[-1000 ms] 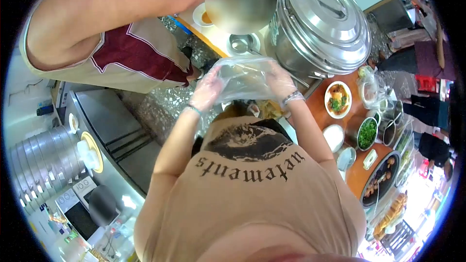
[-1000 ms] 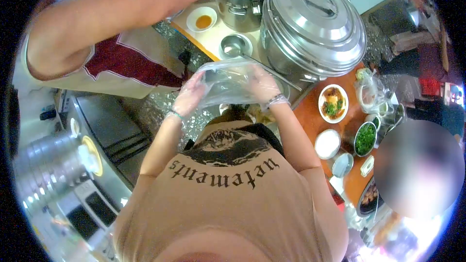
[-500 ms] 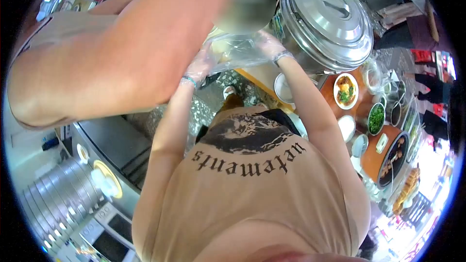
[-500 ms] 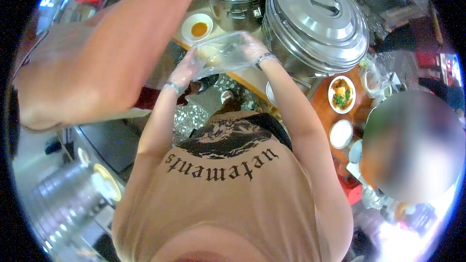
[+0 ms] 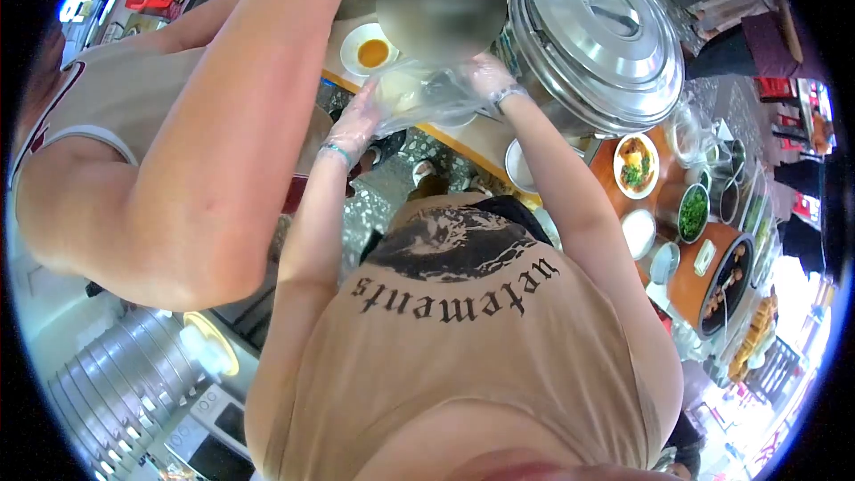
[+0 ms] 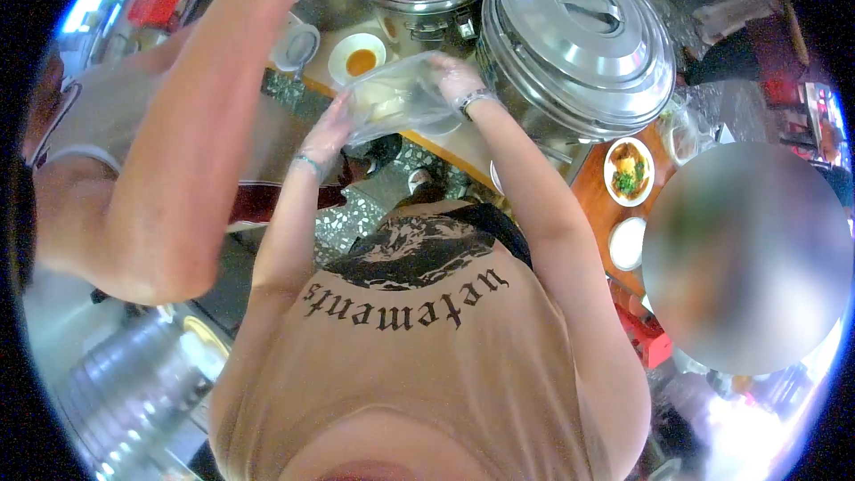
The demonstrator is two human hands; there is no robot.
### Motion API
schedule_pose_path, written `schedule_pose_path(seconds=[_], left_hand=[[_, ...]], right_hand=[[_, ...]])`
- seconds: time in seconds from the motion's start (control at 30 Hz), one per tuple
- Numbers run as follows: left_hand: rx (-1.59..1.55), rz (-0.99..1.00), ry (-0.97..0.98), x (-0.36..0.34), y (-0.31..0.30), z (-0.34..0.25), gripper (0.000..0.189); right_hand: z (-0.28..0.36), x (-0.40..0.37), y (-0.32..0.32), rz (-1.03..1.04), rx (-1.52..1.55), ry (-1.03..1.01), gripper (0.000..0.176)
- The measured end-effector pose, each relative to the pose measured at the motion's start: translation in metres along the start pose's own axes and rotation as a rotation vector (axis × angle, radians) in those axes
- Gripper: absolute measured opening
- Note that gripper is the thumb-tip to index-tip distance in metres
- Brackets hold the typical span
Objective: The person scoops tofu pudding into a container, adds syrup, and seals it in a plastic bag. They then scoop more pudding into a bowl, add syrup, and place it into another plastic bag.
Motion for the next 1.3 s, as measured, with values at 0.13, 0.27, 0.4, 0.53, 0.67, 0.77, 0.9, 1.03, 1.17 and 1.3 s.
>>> schedule_pose_path(seconds=[0.13, 0.27, 0.4, 0.53, 0.67, 0.77, 0.9, 1.03, 1.17, 1.3], left_hand=[[0.151, 0.0, 0.007, -0.013, 0.028, -0.025, 0.073], [0.782, -0.137, -0.039, 0.019, -0.006, 0.009, 0.072], [0.621, -0.145, 0.024, 0.025, 0.0, 0.002, 0.066], [0.19, -0.241, -0.138, 0.015, 0.0, -0.01, 0.059], [0.03, -0.22, -0.231, 0.027, -0.019, 0.021, 0.058], [-0.01, -0.22, -0.008, 0.052, -0.043, 0.049, 0.061], [0.098, -0.239, -0.113, 0.043, -0.032, 0.037, 0.058], [0.12, -0.277, -0.188, 0.036, -0.029, 0.031, 0.057], [0.171, -0.247, -0.153, 0.043, -0.023, 0.02, 0.058], [0.219, -0.202, -0.14, 0.054, -0.029, 0.023, 0.055]], right_hand=[[0.024, -0.014, -0.011, 0.077, -0.349, -0.057, 0.047], [0.031, -0.017, -0.015, 0.114, -0.446, -0.157, 0.057], [0.027, -0.013, -0.017, 0.086, -0.39, -0.124, 0.058], [0.037, -0.022, -0.024, 0.103, -0.262, -0.032, 0.058], [0.041, -0.025, -0.025, 0.112, -0.363, -0.011, 0.059], [-0.006, 0.012, -0.01, 0.07, -0.402, -0.047, 0.048], [-0.012, 0.015, -0.016, -0.032, -0.211, -0.04, 0.027], [-0.011, 0.006, -0.017, -0.092, -0.112, 0.005, 0.022], [-0.01, 0.009, -0.023, -0.112, -0.174, 0.078, 0.022], [-0.008, 0.011, -0.02, -0.172, -0.095, -0.097, 0.021]])
Point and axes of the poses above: each hand's wrist, its own x-axis towards the middle knuckle, its own y-axis out of the palm, z = x × y, the point moved 7 cm from there along x, towards the middle knuckle, and after that the axes turned 15 degrees about -x, right-handed, at the moved point
